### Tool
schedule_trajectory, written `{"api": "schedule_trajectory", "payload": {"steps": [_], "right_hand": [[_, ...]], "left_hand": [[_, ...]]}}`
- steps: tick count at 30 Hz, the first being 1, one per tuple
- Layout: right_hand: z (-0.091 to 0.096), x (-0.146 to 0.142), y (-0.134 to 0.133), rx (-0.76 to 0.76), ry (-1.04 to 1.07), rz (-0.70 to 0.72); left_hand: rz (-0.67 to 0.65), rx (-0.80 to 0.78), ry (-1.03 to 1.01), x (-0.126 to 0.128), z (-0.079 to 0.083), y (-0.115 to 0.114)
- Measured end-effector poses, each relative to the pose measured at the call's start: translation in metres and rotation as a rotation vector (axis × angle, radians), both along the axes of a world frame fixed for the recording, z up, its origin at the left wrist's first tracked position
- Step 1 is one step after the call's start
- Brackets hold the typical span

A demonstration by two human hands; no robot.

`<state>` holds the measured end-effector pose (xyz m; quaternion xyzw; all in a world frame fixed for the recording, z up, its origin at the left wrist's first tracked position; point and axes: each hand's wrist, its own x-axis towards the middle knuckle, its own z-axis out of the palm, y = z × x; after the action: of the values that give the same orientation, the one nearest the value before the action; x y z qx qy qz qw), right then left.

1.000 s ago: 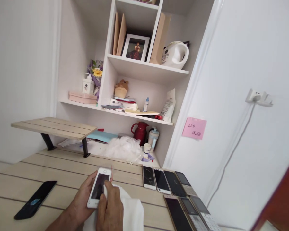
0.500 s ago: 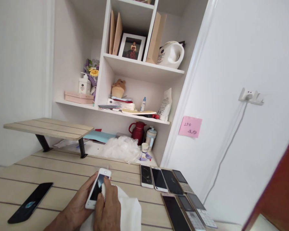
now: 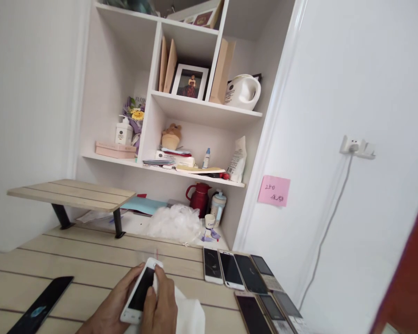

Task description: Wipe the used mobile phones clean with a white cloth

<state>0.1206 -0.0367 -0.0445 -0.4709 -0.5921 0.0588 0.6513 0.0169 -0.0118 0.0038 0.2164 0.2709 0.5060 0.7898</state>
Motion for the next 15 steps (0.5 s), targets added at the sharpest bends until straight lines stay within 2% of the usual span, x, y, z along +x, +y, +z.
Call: {"api": "schedule_trajectory", "payload": {"steps": [6, 15], "right_hand": [[-0.0004, 0.0025, 0.002, -0.066, 0.08, -0.004], [-0.0014, 0.0078, 0.0077, -0.135, 0.195, 0.052]], "left_hand": [[-0.016, 0.032, 0.013, 0.0002, -0.003, 0.0007], [-0.036, 0.076, 0.028, 0.0038, 0.0037, -0.0071]]}}
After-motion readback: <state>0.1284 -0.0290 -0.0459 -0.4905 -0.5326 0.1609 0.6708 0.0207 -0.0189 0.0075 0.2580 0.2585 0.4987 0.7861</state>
